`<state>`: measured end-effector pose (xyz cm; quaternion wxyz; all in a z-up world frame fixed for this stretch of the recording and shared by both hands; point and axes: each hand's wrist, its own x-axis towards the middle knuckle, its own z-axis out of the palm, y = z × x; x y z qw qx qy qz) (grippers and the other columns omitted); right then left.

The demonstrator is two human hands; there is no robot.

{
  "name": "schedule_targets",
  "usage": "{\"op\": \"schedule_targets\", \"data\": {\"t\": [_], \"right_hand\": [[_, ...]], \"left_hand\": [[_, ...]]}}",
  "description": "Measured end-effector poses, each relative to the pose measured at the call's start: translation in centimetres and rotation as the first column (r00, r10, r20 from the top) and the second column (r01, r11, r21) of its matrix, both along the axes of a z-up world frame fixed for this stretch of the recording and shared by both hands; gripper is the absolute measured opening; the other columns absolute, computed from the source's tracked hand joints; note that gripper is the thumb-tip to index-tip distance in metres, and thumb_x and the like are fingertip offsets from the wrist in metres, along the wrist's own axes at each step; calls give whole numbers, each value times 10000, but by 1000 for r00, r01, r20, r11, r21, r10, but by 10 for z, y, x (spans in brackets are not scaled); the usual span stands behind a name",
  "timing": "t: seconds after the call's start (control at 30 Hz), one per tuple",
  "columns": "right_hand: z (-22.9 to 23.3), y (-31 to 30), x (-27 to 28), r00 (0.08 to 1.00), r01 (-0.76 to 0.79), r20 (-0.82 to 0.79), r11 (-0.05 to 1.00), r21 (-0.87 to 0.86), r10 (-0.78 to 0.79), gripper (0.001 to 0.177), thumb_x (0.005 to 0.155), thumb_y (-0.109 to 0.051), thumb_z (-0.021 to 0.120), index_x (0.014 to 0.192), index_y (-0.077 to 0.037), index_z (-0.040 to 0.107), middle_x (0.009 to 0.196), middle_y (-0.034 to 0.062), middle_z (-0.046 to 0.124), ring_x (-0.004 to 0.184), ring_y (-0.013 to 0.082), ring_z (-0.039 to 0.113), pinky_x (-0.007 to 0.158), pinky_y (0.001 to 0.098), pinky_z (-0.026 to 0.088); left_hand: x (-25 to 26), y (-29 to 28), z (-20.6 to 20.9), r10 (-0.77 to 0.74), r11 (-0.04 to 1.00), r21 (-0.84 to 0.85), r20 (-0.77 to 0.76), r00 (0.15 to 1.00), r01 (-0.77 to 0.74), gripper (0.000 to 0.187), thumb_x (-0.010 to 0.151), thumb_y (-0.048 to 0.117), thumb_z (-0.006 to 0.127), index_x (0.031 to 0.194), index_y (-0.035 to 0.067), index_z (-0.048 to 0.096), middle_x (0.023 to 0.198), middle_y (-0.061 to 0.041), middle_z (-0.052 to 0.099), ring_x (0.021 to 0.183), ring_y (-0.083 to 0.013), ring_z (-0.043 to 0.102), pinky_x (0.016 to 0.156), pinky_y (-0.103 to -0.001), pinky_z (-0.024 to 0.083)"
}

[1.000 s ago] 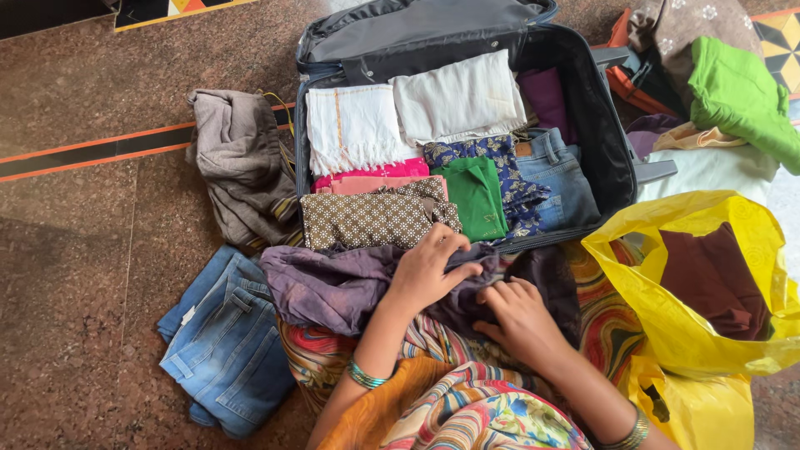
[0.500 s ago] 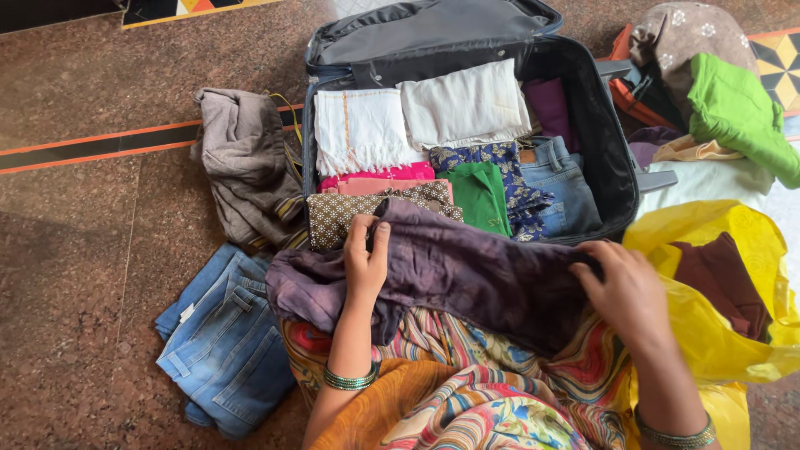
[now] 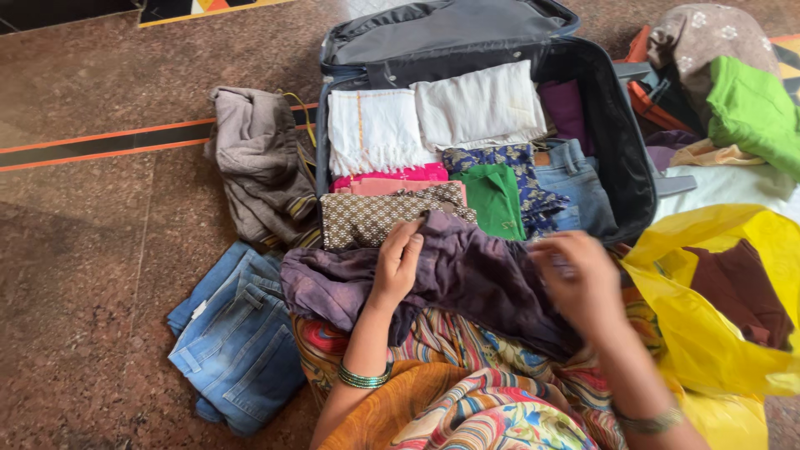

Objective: The person folds various garments and places them into an open suitcase. They handle patterned tops, solid-colored shirts, and jeans, arranging them neatly inside the luggage.

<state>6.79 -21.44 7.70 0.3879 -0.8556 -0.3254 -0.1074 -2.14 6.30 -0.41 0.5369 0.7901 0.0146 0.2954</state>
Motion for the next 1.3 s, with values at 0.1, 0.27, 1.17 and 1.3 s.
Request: {"op": "schedule_targets", "data": {"t": [0.1,0.27,1.17,1.3], "right_hand": [[1,54,-13,978,-123,-151,983,135,143,181,838,-41,784,1006,-67,720,1001,89,710,934,254,710,788,333,548],[-10,112,-16,957,-277,6,908,314,290,302,853,-59,772,1143,-50,688,1142,120,718,1056,285,697,899,356,534],[-74,60,37,998,30,-56,965,262,-16,157,1046,-46,622,1170,-22,528,878,147,654,719,245,655,644,337,491],[-87,70,55,989,97,-126,975,200,-73,168,1046,-100,638,1167,-41,539,906,179,684,711,316,661,589,373,470]], "left_hand": [[-5,-2,-2,5,996,-92,32,999,-2,210,1063,114,557,1201,-31,622,1063,-129,670,1010,-244,658,921,-338,499],[-5,-3,-1,18,995,-101,8,1000,-17,149,1026,85,611,1137,-13,625,1010,-107,671,963,-204,663,885,-316,516],[1,-15,24,89,951,305,-138,986,-43,331,940,325,765,801,56,631,848,-55,618,870,-252,585,812,-386,474],[-4,-15,47,204,888,402,92,975,-224,182,901,234,745,977,79,690,1017,-88,654,1015,-288,604,922,-438,446]]}}
